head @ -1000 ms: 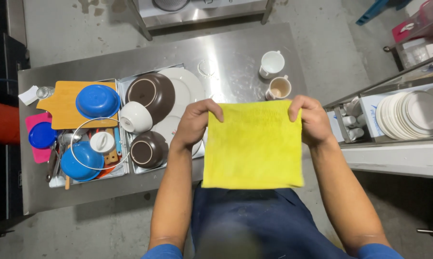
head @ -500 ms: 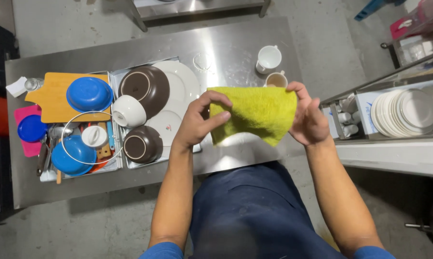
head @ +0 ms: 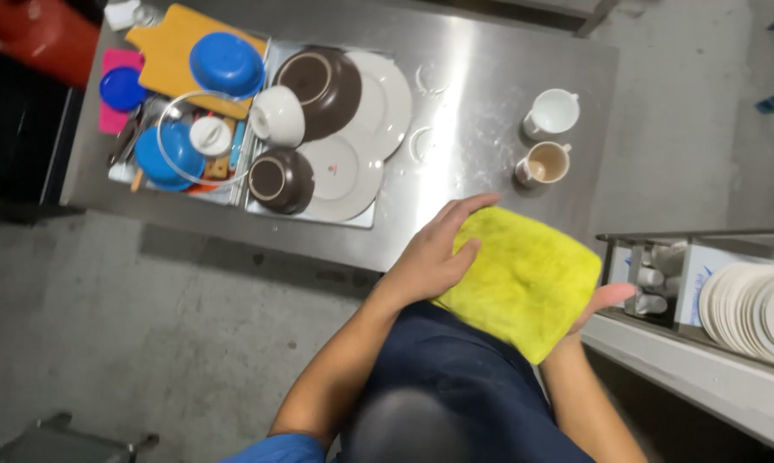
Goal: The person dries several items on a stainless steel countertop using a yellow cloth. They wipe a white mug, a beige mug, a glass lid, and two blue bowls, placing each item on the counter after drying.
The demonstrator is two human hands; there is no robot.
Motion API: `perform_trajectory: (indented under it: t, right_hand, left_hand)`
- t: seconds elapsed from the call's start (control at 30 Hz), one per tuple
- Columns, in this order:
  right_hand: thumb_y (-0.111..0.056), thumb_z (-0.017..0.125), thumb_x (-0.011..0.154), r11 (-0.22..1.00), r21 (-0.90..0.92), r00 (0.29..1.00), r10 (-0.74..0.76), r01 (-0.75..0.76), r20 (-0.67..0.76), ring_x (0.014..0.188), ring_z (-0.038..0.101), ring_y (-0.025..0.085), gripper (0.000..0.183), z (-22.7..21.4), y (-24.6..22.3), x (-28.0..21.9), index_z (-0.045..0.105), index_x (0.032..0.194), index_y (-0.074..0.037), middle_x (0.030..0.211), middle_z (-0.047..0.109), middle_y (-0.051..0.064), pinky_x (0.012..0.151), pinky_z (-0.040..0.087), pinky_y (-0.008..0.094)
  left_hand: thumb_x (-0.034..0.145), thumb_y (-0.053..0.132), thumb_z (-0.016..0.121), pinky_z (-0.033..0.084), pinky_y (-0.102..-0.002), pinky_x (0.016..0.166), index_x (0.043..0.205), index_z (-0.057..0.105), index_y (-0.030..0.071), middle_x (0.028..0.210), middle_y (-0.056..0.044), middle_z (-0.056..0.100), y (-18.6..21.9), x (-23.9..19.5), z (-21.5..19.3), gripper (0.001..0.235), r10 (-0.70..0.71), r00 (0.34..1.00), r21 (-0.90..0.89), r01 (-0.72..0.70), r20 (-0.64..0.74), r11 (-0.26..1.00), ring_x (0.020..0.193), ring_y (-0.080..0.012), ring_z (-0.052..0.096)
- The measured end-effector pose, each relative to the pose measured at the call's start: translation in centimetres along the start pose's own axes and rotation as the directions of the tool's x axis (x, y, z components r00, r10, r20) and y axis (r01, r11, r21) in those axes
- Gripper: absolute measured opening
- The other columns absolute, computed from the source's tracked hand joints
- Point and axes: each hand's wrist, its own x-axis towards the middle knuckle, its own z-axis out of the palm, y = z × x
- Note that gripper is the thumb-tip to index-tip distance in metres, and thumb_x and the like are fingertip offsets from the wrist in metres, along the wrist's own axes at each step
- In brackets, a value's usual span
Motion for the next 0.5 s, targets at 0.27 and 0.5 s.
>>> perform_trajectory:
  t: [0.27,0.5]
  right_hand:
    - [-0.084,0.065,0.070,0.944,-0.103,0.945,0.301,-0.314,-0.130,0.141,0.046,0.038,0.120,-0.5,0.4,-1.3,0.037,0.155,-0.003,0.156,0.044,0.019,0.116,0.035,0.056]
    - [-0.075,0.069,0.084,0.995,-0.017,0.991,0.104,-0.103,0.089,0.144,0.048,0.039,0.109,-1.7,-2.3,-0.1,0.043,0.160,-0.001,0.159,0.050,0.020,0.120,0.038,0.058]
  left_hand:
    - [0.099,0.032,0.056,0.054,-0.041,0.097,0.159,0.036,0.013,0.142,-0.022,0.057,-10.9,-16.4,-3.3,0.065,-0.617,0.787,-0.646,0.473,0.003,0.600,0.115,-0.0301,0.063]
    - [0.096,0.047,0.062,0.038,-0.048,0.116,0.146,0.055,0.012,0.153,-0.019,0.049,-28.3,-37.5,-0.2,0.062,-0.953,0.183,0.493,0.869,-0.242,0.042,0.145,-0.0333,0.044]
